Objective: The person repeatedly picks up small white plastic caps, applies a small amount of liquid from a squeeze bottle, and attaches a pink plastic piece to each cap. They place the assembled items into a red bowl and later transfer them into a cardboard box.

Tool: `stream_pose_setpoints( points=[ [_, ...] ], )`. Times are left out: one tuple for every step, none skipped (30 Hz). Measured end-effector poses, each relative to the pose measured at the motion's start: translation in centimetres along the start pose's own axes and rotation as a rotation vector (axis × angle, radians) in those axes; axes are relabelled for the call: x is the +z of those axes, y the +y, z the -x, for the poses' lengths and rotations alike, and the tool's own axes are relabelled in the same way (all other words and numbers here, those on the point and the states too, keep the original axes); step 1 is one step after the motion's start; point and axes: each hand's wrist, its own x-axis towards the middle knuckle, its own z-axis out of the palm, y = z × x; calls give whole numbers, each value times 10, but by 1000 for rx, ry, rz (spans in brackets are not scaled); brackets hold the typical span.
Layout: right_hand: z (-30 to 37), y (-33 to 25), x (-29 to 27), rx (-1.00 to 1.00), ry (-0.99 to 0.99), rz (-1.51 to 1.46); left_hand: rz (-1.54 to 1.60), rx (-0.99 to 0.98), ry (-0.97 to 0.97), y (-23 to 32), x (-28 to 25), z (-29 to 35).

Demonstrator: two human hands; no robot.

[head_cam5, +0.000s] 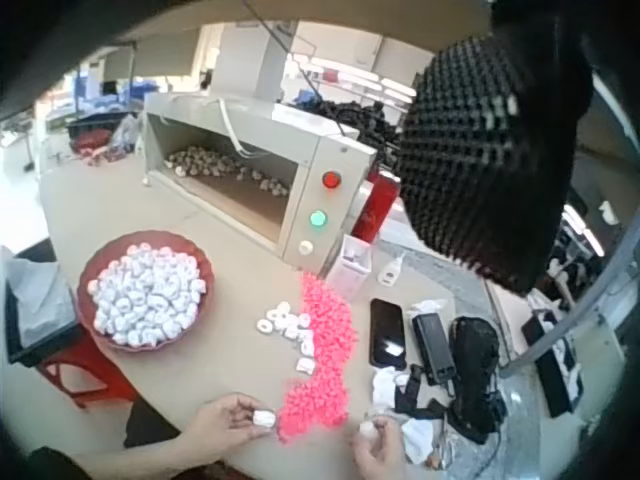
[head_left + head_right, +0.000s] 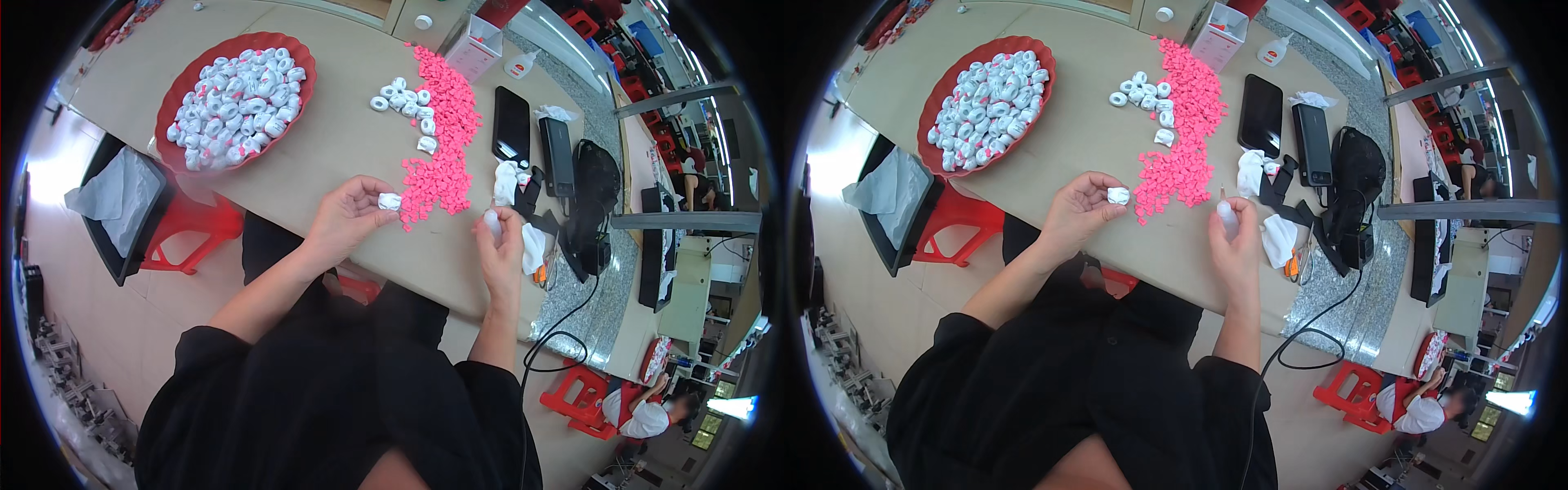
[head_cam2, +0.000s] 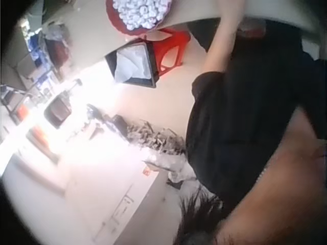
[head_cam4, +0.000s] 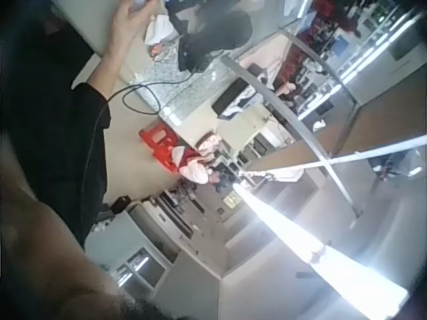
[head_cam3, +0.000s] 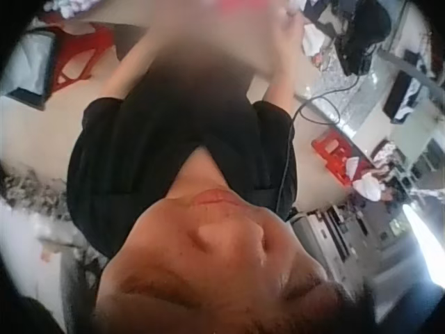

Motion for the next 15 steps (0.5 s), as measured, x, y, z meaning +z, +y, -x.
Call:
stream_pose_setpoints(
  points=[
    [0, -7, 5, -9, 51, 114, 1, -3, -3, 0, 1, 0],
    [1, -9, 8, -18, 103, 228, 1, -5, -6, -1, 2, 0],
    [-1, -9, 11, -99, 104, 308, -3, -3, -3, -1, 1, -1],
    [-5, -8, 15, -180, 105, 387, -7, -1, 0, -1, 1, -1],
    [-6, -7, 17, -261, 106, 465, -11, 1, 3, -2, 0, -1],
    [-6, -11, 18, -241, 96, 509, -17, -2, 1, -1, 0, -1],
    [-6, -16, 19, -221, 86, 552, -23, -4, 0, -1, -1, -1],
    [-7, -20, 21, -201, 76, 596, -29, -7, -2, -1, -1, -1],
    [-7, -19, 21, -209, 69, 624, -27, -3, -7, 0, -1, -1],
    [-7, -17, 22, -216, 62, 652, -26, 1, -12, 0, -1, -1],
    [-7, -16, 22, -223, 56, 681, -24, 5, -17, 0, 0, -1],
    [-7, -15, 24, -216, 48, 683, -27, 1, -12, 0, 0, -1],
    [-6, -13, 26, -209, 39, 685, -31, -3, -8, 0, 0, -1],
    [-5, -12, 27, -203, 31, 688, -34, -7, -4, 0, 0, -1],
    [-5, -11, 26, -149, 41, 621, -27, -1, -9, 0, 0, -1]
  ],
)
